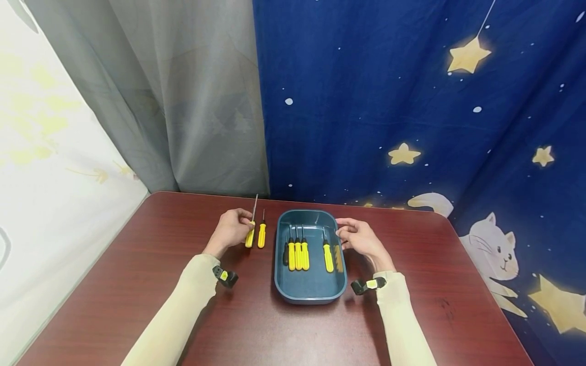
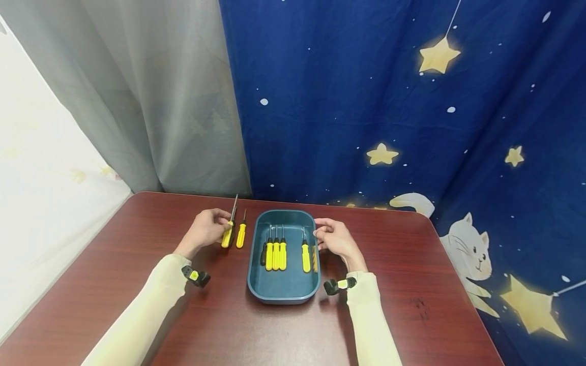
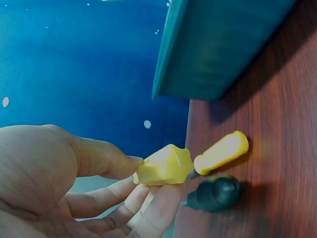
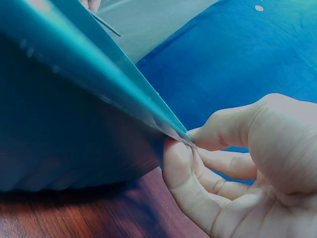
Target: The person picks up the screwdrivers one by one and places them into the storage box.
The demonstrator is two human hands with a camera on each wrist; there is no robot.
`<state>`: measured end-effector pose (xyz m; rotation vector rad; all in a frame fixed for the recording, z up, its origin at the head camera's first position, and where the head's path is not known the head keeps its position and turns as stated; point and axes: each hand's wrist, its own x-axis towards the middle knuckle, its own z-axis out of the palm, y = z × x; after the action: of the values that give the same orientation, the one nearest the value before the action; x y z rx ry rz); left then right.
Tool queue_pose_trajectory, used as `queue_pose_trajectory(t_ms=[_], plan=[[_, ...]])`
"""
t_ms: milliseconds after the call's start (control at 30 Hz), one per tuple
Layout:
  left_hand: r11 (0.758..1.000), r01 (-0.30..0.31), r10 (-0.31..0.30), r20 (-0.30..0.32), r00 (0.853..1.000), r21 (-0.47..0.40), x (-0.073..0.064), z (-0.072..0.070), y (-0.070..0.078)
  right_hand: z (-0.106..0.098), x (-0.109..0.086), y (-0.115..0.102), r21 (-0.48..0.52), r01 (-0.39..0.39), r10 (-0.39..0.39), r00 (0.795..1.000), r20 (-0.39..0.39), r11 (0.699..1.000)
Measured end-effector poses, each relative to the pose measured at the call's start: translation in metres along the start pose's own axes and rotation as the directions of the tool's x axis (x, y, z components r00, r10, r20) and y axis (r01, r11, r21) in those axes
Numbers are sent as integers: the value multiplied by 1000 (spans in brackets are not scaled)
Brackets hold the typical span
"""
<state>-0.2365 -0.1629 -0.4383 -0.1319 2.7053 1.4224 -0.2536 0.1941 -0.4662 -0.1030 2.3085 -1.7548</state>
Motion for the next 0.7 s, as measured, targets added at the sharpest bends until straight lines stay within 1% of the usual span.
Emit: queue_pose_trajectory(t_ms=[433, 700], plan=[[1000, 1, -1, 14, 1000, -24, -9, 6, 22, 1, 1, 0, -25, -11, 11, 1000, -11, 1000], [999, -33, 34, 10, 999, -28, -14, 11, 33, 1, -1, -2, -29, -8, 7, 1000, -8, 1000]])
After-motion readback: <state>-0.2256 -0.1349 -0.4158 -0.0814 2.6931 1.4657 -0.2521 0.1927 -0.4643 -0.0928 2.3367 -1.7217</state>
